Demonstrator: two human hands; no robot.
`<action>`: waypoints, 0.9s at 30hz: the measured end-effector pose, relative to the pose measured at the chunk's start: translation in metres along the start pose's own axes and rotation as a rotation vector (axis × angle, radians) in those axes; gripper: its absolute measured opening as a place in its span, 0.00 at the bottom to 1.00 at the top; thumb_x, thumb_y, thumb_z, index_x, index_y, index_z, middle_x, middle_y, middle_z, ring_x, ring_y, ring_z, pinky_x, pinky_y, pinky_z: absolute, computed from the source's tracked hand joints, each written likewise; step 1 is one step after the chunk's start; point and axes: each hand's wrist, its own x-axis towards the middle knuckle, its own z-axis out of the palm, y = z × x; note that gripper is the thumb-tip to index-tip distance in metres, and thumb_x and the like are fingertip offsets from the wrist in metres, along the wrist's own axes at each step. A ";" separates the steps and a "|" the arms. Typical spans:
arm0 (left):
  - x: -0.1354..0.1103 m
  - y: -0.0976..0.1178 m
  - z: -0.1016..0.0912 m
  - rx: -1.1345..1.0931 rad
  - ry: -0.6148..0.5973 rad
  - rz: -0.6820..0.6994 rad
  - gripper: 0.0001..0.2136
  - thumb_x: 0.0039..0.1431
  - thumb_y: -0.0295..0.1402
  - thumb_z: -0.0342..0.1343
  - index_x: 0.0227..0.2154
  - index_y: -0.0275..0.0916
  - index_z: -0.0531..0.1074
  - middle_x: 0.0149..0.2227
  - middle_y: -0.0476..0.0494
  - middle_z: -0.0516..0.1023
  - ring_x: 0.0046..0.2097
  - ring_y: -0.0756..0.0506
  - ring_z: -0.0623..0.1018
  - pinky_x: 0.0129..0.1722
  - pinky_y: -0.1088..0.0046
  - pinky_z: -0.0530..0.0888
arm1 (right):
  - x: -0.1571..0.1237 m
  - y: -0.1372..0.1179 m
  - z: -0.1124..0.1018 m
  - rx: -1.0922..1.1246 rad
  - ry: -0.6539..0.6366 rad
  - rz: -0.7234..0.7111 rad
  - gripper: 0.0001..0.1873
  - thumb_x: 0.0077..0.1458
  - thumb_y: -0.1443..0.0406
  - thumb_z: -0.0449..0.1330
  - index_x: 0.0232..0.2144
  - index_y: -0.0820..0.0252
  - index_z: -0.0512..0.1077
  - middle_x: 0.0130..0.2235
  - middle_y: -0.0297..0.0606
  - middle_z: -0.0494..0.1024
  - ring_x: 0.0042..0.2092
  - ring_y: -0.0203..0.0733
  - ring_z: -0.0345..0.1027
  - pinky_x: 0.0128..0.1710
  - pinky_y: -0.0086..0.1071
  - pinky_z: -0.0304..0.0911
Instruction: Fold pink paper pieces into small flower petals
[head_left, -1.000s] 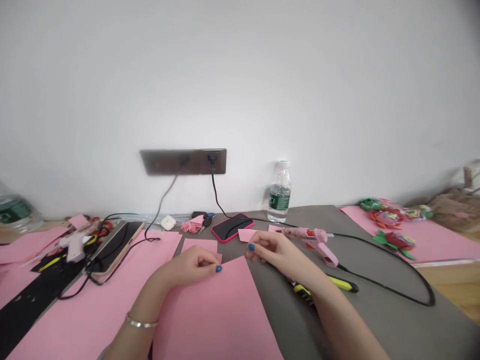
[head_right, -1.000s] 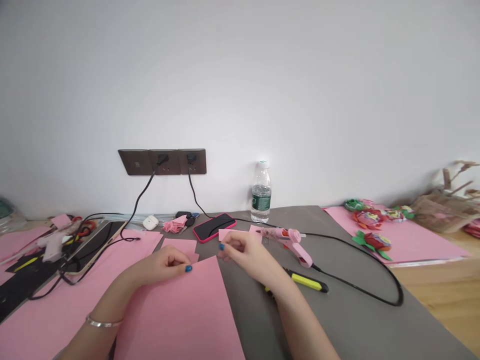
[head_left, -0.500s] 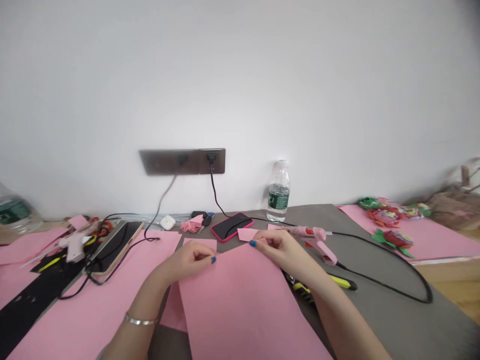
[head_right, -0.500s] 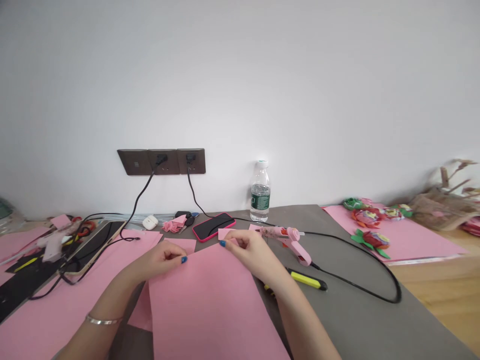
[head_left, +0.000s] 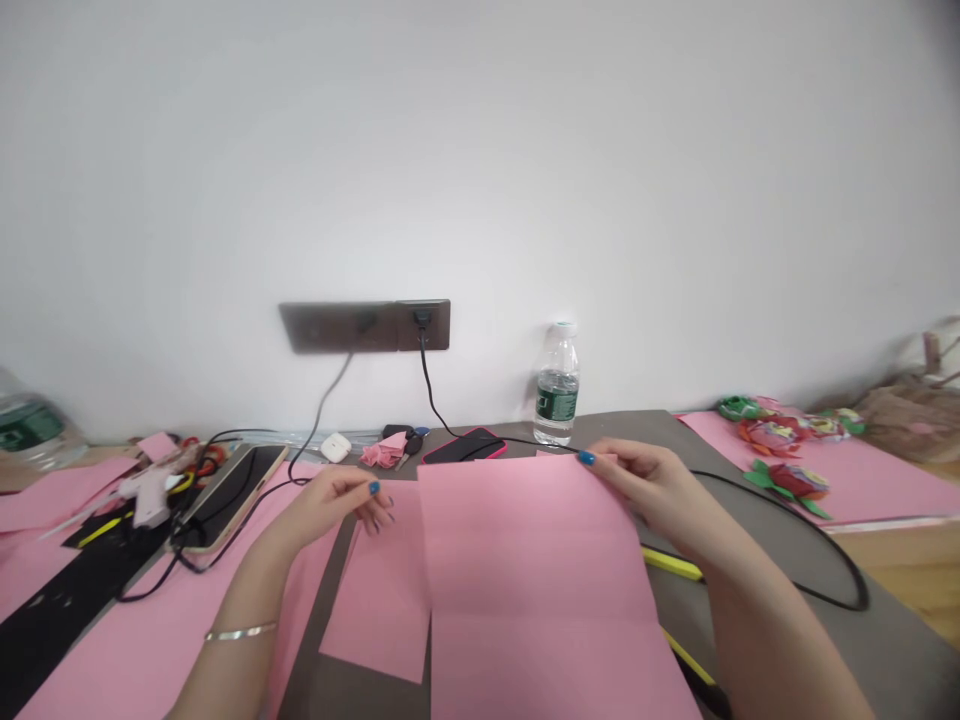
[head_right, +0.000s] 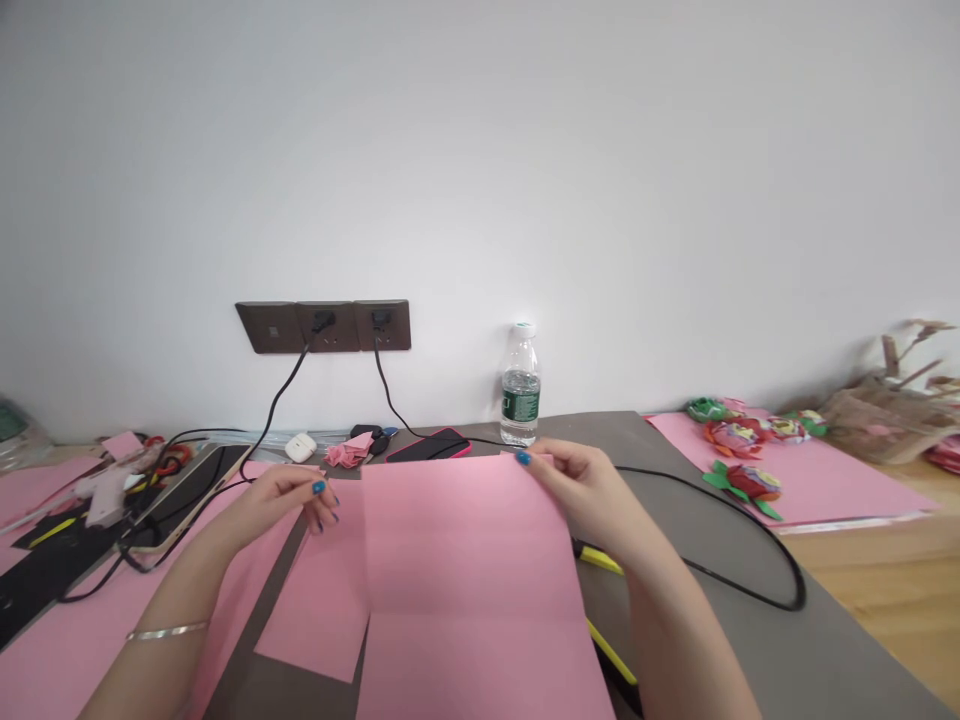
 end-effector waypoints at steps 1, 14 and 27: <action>0.000 -0.001 -0.003 0.000 0.065 0.012 0.20 0.58 0.49 0.56 0.29 0.34 0.75 0.28 0.36 0.83 0.28 0.43 0.80 0.31 0.67 0.75 | 0.001 0.001 -0.001 0.018 0.024 0.005 0.23 0.56 0.47 0.58 0.22 0.58 0.65 0.22 0.27 0.55 0.24 0.33 0.47 0.22 0.28 0.47; 0.022 -0.007 0.035 -0.111 0.080 0.038 0.22 0.53 0.42 0.64 0.48 0.41 0.70 0.48 0.39 0.77 0.49 0.39 0.77 0.48 0.62 0.73 | 0.013 0.007 0.030 0.212 0.115 -0.190 0.21 0.56 0.49 0.60 0.25 0.60 0.70 0.26 0.32 0.64 0.27 0.35 0.55 0.25 0.27 0.53; 0.024 -0.006 0.027 -0.336 0.401 0.130 0.22 0.52 0.45 0.65 0.46 0.38 0.75 0.41 0.42 0.82 0.40 0.42 0.80 0.40 0.69 0.75 | 0.028 0.027 0.091 0.671 0.044 0.143 0.25 0.48 0.48 0.67 0.40 0.57 0.68 0.39 0.39 0.80 0.35 0.44 0.75 0.31 0.32 0.67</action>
